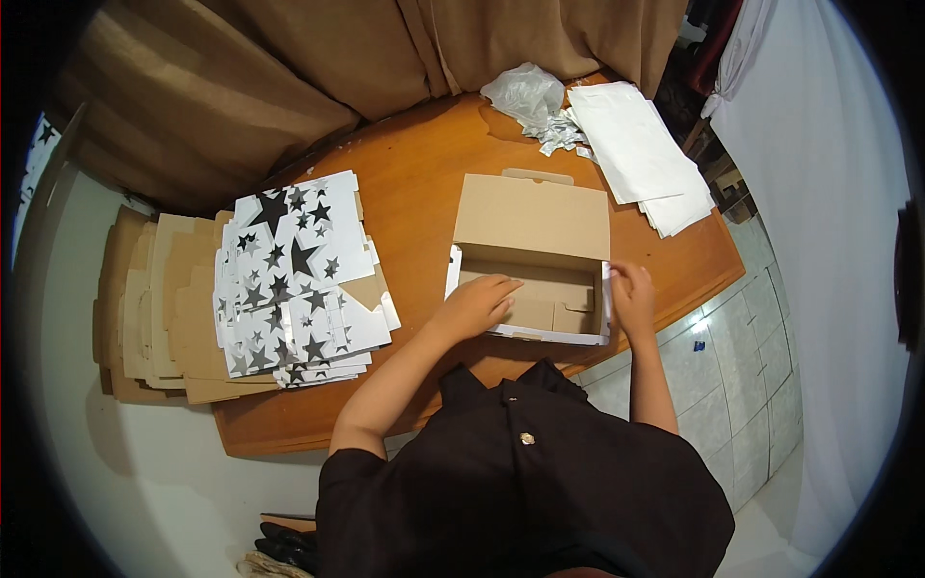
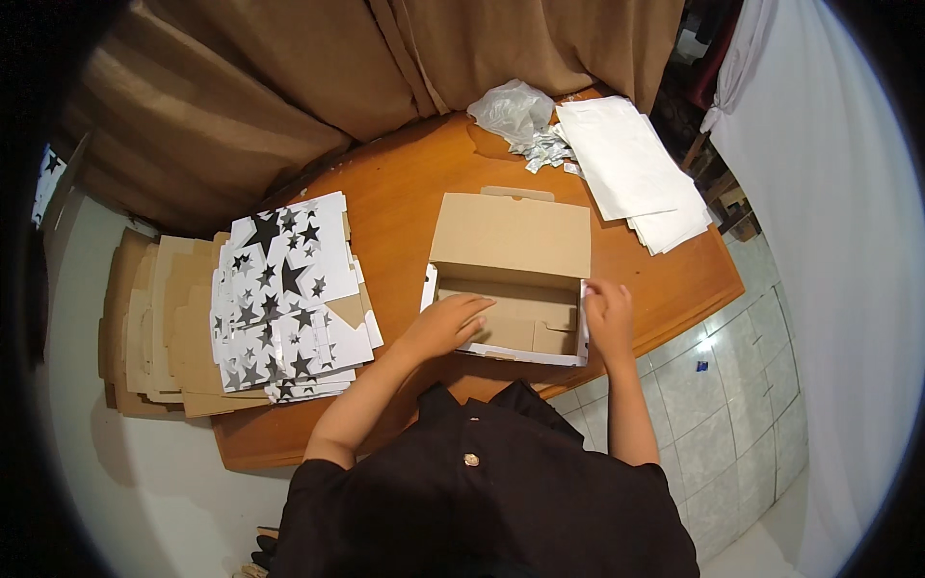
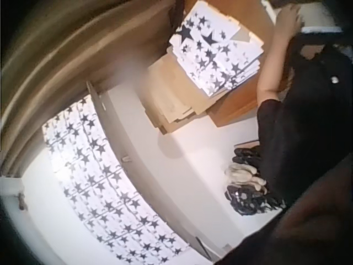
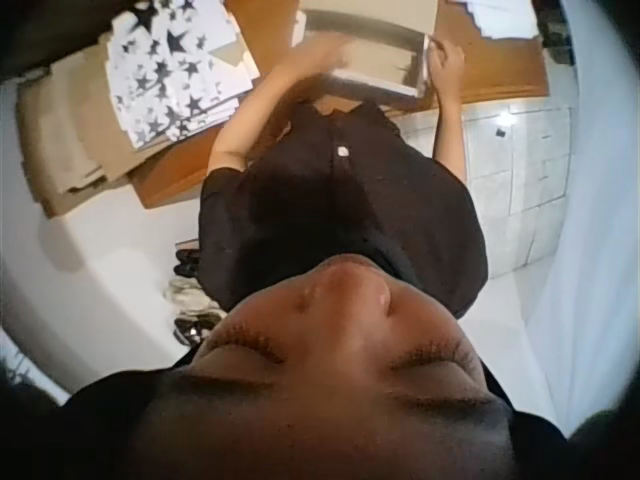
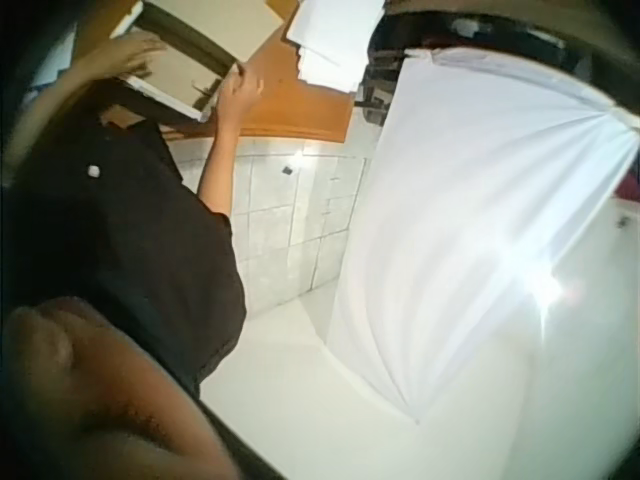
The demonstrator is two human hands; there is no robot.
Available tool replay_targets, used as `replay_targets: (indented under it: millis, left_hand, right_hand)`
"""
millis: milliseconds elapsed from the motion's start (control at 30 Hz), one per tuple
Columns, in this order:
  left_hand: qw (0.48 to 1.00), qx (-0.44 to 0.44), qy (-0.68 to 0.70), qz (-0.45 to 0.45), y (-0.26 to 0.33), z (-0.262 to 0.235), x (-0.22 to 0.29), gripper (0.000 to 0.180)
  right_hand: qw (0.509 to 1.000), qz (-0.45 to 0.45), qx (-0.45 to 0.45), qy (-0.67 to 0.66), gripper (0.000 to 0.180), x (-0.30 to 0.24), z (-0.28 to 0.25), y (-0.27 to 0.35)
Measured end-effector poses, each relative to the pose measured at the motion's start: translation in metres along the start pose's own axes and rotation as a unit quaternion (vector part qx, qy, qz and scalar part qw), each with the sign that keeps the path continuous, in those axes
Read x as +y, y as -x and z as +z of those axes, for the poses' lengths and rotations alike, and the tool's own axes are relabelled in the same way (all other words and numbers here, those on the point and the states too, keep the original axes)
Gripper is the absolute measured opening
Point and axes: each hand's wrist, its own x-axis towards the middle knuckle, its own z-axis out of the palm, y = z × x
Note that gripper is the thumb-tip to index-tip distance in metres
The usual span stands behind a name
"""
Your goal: The person is folding cardboard sheets into shoe boxes, placing tissue paper inside, and stacking the completed boxes on a shelf.
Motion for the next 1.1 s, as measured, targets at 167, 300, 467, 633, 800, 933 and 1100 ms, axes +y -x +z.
replay_targets:
  millis: [167, 300, 467, 633, 800, 933, 1100]
  left_hand:
    - [0.91, -0.339, -0.124, -0.205, -0.037, 0.028, -0.036, 0.085]
    - [0.875, -0.352, -0.178, -0.28, -0.03, 0.049, -0.051, 0.097]
    - [0.873, -0.358, -0.158, -0.291, -0.036, 0.052, -0.058, 0.096]
    - [0.872, -0.357, -0.123, -0.31, -0.041, 0.047, -0.059, 0.086]
    - [0.917, -0.238, -0.045, -0.317, -0.046, 0.031, -0.072, 0.083]
    - [0.966, -0.019, 0.229, -0.123, -0.036, 0.001, -0.044, 0.047]
    - [0.983, 0.028, 0.162, -0.083, -0.003, -0.029, -0.003, 0.04]
  right_hand:
    - [0.937, 0.078, -0.332, -0.078, 0.033, -0.039, 0.03, 0.007]
    - [0.829, 0.102, -0.477, 0.273, 0.07, -0.033, 0.079, -0.006]
    - [0.678, 0.191, -0.595, 0.388, 0.087, -0.026, 0.112, -0.005]
    - [0.678, 0.191, -0.603, 0.374, 0.095, -0.03, 0.117, -0.011]
    - [0.832, -0.034, -0.544, 0.102, 0.059, -0.034, 0.084, -0.055]
    - [0.934, 0.06, -0.225, -0.271, 0.037, -0.024, 0.059, -0.103]
    - [0.922, 0.058, -0.071, 0.376, 0.032, 0.032, 0.043, -0.141]
